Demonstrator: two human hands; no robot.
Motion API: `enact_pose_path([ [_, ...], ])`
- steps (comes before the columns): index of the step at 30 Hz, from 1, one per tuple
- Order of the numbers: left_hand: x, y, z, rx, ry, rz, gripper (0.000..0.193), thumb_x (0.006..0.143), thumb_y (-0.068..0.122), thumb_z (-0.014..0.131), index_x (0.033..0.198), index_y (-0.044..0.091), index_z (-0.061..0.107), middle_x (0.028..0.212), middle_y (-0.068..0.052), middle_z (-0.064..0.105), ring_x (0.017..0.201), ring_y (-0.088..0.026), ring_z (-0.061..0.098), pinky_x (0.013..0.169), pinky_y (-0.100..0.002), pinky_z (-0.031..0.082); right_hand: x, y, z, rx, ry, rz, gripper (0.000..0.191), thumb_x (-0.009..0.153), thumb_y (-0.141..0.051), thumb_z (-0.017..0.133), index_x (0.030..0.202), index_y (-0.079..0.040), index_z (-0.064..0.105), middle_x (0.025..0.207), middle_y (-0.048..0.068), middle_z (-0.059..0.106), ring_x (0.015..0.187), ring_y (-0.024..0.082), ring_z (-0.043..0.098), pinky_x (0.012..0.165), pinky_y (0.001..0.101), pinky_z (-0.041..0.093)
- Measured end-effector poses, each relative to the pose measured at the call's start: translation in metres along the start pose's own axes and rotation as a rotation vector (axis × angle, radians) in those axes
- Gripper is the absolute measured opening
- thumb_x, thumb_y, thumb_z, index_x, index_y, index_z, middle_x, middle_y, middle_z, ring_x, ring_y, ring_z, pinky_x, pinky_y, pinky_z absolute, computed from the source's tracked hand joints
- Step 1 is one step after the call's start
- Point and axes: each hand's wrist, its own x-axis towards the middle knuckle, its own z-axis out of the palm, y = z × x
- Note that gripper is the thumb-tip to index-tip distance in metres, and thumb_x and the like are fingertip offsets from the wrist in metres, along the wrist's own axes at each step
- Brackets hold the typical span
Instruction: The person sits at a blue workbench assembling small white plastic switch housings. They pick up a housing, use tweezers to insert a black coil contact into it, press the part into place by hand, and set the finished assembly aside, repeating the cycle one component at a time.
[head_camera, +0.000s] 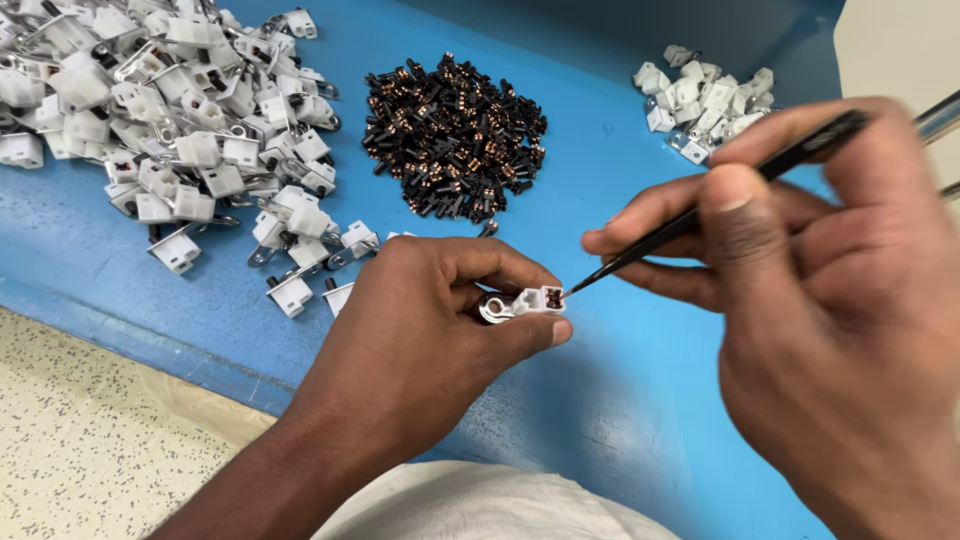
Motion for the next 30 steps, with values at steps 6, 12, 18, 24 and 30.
enact_pose_path([
  [6, 0.002, -0.001, 0.002, 0.023, -0.005, -0.021, 0.028, 0.080, 0.033, 0.082, 0.103, 0.016, 0.082, 0.060, -0.002, 0.068, 0.050, -0.010, 0.054, 0.049, -0.031, 0.042, -0.006, 0.014, -0.002, -0.029, -0.018, -0.021, 0.012, 0.109, -0.010, 0.044, 0.115, -0.003, 0.037, 0.096, 0.017, 0.071, 0.098, 0.023, 0.080, 0.085, 0.0374, 0.064],
  [12, 0.003, -0.003, 0.001, 0.009, -0.007, 0.004, 0.028, 0.080, 0.033, 0.082, 0.104, 0.017, 0.082, 0.061, -0.002, 0.068, 0.052, -0.010, 0.055, 0.050, -0.031, 0.043, -0.009, 0.011, 0.001, -0.106, -0.024, -0.113, 0.013, 0.109, -0.008, 0.043, 0.115, 0.000, 0.034, 0.096, 0.017, 0.069, 0.099, 0.022, 0.079, 0.085, 0.0367, 0.064],
  [18, 0.003, -0.004, 0.001, 0.011, 0.001, 0.009, 0.029, 0.080, 0.033, 0.081, 0.104, 0.017, 0.082, 0.062, -0.002, 0.070, 0.052, -0.010, 0.057, 0.051, -0.031, 0.045, -0.009, 0.009, 0.000, -0.154, -0.015, -0.078, 0.012, 0.109, -0.010, 0.042, 0.115, -0.002, 0.034, 0.095, 0.016, 0.071, 0.099, 0.021, 0.080, 0.084, 0.0362, 0.064],
  [24, 0.002, -0.002, 0.002, 0.024, -0.003, -0.006, 0.030, 0.080, 0.034, 0.082, 0.105, 0.019, 0.081, 0.061, -0.003, 0.069, 0.052, -0.010, 0.056, 0.051, -0.031, 0.044, -0.007, 0.003, -0.001, -0.207, 0.001, -0.044, 0.011, 0.109, -0.009, 0.040, 0.117, -0.003, 0.035, 0.096, 0.015, 0.072, 0.099, 0.021, 0.078, 0.084, 0.0354, 0.063],
  [30, 0.001, 0.000, 0.003, 0.023, -0.013, 0.016, 0.028, 0.079, 0.034, 0.082, 0.104, 0.020, 0.083, 0.059, -0.002, 0.068, 0.050, -0.010, 0.054, 0.049, -0.031, 0.041, -0.004, -0.005, 0.001, -0.249, -0.001, -0.077, 0.010, 0.109, -0.008, 0.039, 0.117, -0.002, 0.035, 0.096, 0.016, 0.070, 0.099, 0.022, 0.077, 0.085, 0.0357, 0.063],
])
